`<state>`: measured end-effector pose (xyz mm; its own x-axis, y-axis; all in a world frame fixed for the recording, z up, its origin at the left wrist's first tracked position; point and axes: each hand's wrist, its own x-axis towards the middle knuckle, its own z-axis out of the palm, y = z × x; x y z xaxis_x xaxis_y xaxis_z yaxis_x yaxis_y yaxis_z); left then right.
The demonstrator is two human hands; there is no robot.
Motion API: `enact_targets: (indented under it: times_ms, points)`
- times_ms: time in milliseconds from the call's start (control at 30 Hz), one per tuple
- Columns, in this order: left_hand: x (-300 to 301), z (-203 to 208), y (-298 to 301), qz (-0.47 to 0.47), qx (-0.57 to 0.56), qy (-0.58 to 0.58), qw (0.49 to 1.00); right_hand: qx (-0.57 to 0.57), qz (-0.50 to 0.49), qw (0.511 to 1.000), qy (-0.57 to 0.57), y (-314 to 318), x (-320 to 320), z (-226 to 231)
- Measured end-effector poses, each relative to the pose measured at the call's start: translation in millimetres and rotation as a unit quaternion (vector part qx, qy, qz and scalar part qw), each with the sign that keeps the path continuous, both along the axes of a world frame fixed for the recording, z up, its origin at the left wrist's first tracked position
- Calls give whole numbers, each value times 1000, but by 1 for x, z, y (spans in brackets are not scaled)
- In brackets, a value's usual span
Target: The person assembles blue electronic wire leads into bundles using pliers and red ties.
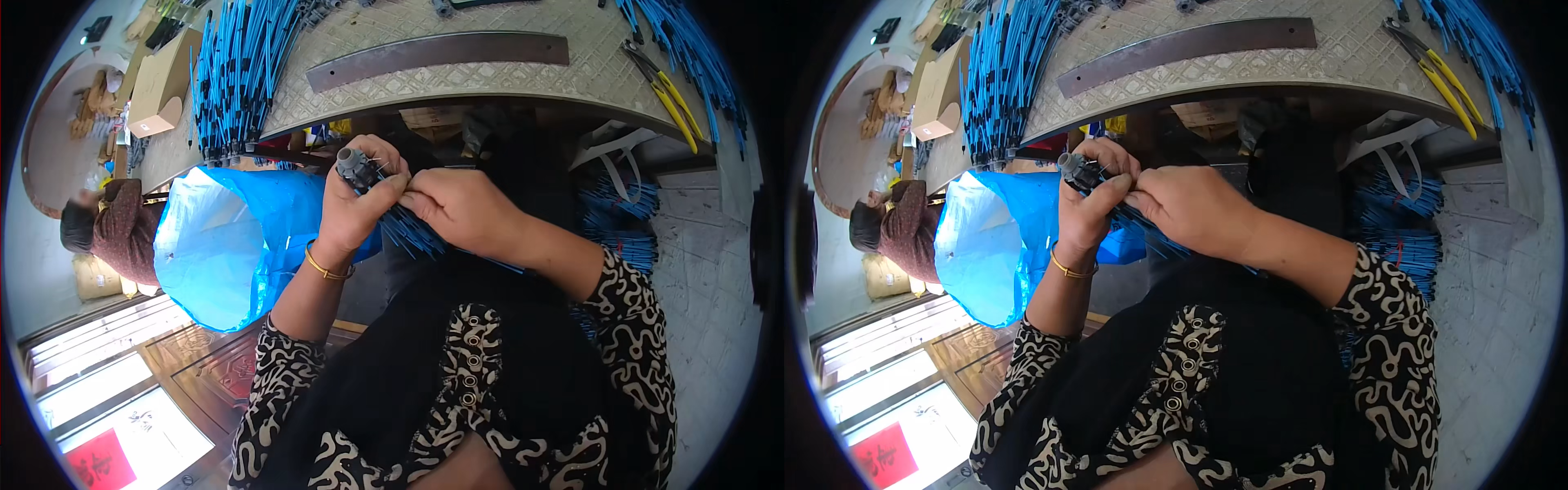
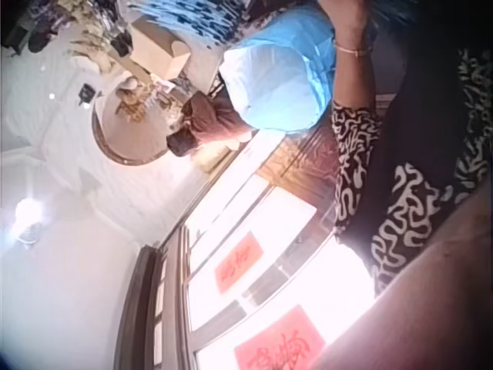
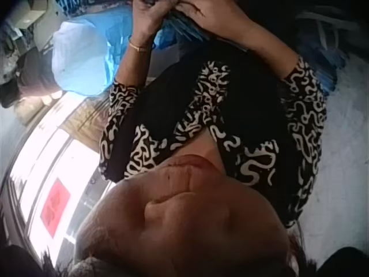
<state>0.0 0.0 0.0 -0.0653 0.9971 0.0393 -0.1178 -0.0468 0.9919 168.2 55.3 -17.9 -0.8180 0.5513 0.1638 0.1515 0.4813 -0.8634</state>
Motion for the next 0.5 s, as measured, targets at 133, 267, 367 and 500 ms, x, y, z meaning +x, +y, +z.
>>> enact_targets:
  times_ms: [133,267,367,500]
  points:
    - [-1,2,-2,-17,12,52,998,72,-43,991,108,8,5,9]
    - [-6,3,-3,-46,-10,-15,999,-11,-10,978,209,12,-3,14]
    - [-7,7,-3,-37,-6,-2,999,19,-15,981,191,16,-9,16]
    - [-12,2,-1,-70,42,-31,996,-99,-22,985,141,13,-12,-5]
